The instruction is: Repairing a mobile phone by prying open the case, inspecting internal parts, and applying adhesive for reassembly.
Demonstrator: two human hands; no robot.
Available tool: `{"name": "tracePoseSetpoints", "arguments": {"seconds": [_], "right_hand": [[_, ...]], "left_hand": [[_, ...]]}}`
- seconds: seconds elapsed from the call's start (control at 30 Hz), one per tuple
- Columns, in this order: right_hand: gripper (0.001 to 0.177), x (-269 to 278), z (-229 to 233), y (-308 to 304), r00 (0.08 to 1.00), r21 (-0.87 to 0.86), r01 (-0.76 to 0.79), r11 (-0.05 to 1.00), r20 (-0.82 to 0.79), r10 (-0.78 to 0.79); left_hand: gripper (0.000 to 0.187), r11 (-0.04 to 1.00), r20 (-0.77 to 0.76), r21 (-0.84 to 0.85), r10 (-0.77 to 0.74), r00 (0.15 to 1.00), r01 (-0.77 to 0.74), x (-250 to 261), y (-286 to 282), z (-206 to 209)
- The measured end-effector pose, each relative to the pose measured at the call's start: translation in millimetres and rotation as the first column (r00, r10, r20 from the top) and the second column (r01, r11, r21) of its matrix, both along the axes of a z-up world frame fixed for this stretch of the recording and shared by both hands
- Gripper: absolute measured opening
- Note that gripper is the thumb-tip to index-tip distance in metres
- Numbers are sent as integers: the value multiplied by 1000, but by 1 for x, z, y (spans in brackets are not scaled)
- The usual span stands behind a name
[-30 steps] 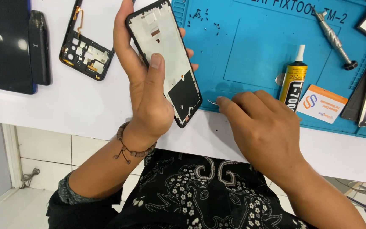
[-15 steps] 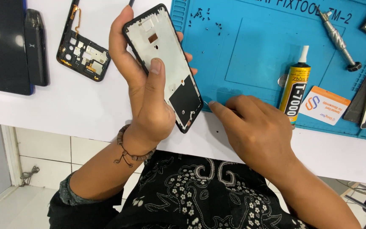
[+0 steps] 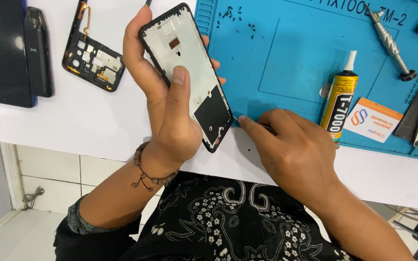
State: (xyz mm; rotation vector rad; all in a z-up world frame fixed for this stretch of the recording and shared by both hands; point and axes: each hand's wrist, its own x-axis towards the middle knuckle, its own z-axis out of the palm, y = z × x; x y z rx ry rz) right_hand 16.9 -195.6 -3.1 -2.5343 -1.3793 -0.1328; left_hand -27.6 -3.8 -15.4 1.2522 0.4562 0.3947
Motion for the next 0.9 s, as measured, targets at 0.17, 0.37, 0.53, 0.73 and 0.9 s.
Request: {"name": "tracePoseSetpoints", "arguments": {"seconds": [0.17, 0.37, 0.53, 0.73, 0.9], "right_hand": [[25, -1, -2, -1, 1000, -20, 7, 1000, 9, -7], [31, -6, -3, 3, 1000, -51, 23, 998, 7, -23], [37, -11, -6, 4, 998, -27, 57, 998, 23, -57], [30, -15, -5, 8, 995, -35, 99, 994, 23, -98], [22, -15, -1, 15, 991, -18, 102, 995, 92, -100]], "left_hand": [[71, 1000, -2, 8, 4, 1000, -4, 0, -1, 0], [65, 999, 14, 50, 17, 1000, -18, -1, -2, -3], [64, 997, 14, 63, 33, 999, -33, -1, -2, -3], [61, 997, 36, 60, 40, 999, -42, 0, -2, -5], [59, 998, 25, 54, 40, 999, -41, -1, -1, -2]]}}
